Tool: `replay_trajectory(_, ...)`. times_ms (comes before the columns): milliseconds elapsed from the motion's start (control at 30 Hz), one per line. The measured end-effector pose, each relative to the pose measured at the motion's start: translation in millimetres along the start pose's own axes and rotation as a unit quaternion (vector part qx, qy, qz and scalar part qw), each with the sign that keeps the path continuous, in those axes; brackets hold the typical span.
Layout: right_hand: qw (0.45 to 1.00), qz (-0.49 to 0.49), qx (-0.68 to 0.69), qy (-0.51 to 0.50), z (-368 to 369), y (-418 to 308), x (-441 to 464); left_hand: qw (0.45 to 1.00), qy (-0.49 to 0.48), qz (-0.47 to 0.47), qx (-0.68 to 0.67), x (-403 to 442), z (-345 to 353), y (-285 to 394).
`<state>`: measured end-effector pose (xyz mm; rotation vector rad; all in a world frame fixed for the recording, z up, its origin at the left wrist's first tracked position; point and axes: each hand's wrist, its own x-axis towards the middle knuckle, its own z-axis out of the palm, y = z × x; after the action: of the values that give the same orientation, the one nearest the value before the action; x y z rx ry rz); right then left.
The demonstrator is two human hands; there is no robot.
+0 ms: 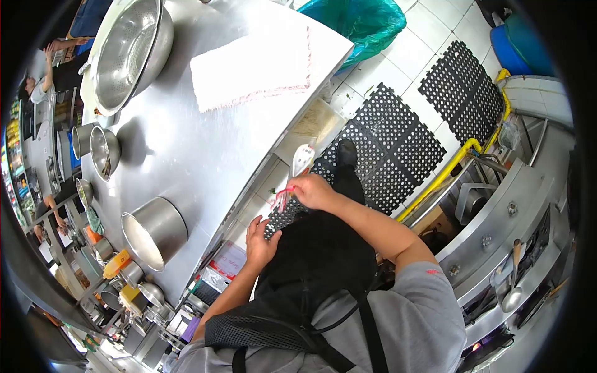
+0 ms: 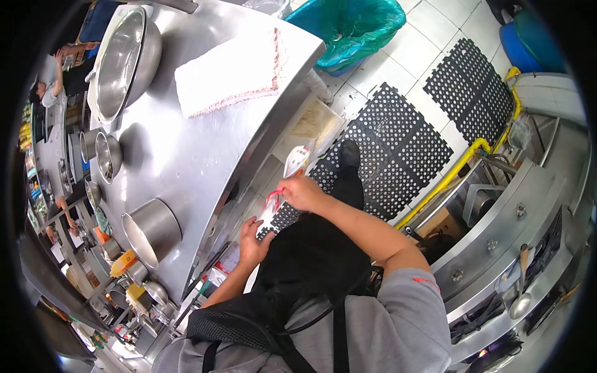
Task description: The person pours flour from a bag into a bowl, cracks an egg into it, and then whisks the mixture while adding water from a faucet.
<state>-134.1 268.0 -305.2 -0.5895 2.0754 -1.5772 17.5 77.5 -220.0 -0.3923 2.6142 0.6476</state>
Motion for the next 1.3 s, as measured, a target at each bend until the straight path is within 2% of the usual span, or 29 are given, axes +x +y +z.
replay_trajectory(100, 0.999, 0.025, -0.021, 0.020, -10.8, 22.0, 11.4, 0.999, -0.034, -0.015, 0.010, -6.1, 1.6, -5.3)
replay_trajectory(200, 0.994, 0.100, -0.049, 0.004, -22.5, 59.5, 22.9, 0.999, -0.042, -0.016, -0.007, -7.5, 3.0, -5.7)
replay_trajectory(300, 0.994, 0.079, -0.068, 0.027, -35.4, 71.0, 28.7, 0.999, -0.041, -0.019, -0.019, -2.5, 3.5, -1.6)
replay_trajectory(367, 0.968, 0.238, -0.074, -0.001, -41.6, 71.9, 32.1, 0.999, -0.039, -0.014, -0.023, 0.1, 10.0, -9.9)
replay_trajectory(533, 0.960, 0.248, -0.131, 0.025, -31.0, 125.1, 36.8, 0.999, -0.035, -0.028, -0.031, -5.2, 20.9, -17.7)
replay_trajectory(600, 0.924, 0.248, -0.253, 0.145, -35.0, 133.0, 40.7, 0.998, -0.048, -0.023, -0.037, -9.8, 20.0, -16.1)
replay_trajectory(633, 0.927, 0.290, -0.163, 0.173, -35.3, 148.9, 45.7, 0.998, -0.048, -0.027, -0.036, -11.2, 18.5, -13.8)
replay_trajectory(667, 0.928, 0.290, -0.160, 0.169, -31.6, 163.2, 50.8, 0.996, -0.060, -0.045, -0.042, -13.0, 16.7, -11.7)
replay_trajectory(733, 0.872, 0.347, -0.077, 0.336, -29.2, 173.5, 60.9, 0.994, -0.072, -0.066, -0.047, -16.1, 16.3, -13.6)
replay_trajectory(767, 0.894, 0.259, -0.109, 0.349, -32.3, 179.4, 60.3, 0.994, -0.066, -0.068, -0.050, -18.2, 16.3, -14.7)
replay_trajectory(800, 0.895, 0.259, -0.108, 0.346, -35.8, 181.8, 63.1, 0.994, -0.061, -0.071, -0.054, -20.0, 17.6, -16.1)
replay_trajectory(867, 0.938, 0.173, -0.246, 0.173, -40.8, 186.7, 68.3, 0.993, -0.064, -0.077, -0.060, -23.7, 20.7, -19.9)
replay_trajectory(933, 0.935, 0.153, -0.288, 0.142, -36.8, 195.9, 71.2, 0.992, -0.066, -0.081, -0.068, -23.1, 23.5, -21.6)
replay_trajectory(1000, 0.890, 0.115, -0.440, -0.039, -38.0, 210.4, 81.7, 0.990, -0.069, -0.093, -0.077, -24.9, 27.7, -22.7)
replay_trajectory(1067, 0.895, 0.104, -0.429, -0.073, -29.7, 233.1, 91.8, 0.988, -0.080, -0.103, -0.080, -28.5, 31.6, -24.6)
replay_trajectory(1167, 0.901, 0.077, -0.426, -0.032, -18.6, 247.8, 102.1, 0.986, -0.096, -0.115, -0.077, -34.6, 36.7, -29.1)
replay_trajectory(1267, 0.792, 0.238, -0.510, -0.237, -31.4, 210.7, 119.7, 0.985, -0.100, -0.123, -0.074, -32.6, 40.3, -32.8)
replay_trajectory(1300, 0.792, 0.239, -0.509, -0.239, -29.2, 212.1, 121.7, 0.984, -0.103, -0.127, -0.075, -34.5, 41.0, -33.7)
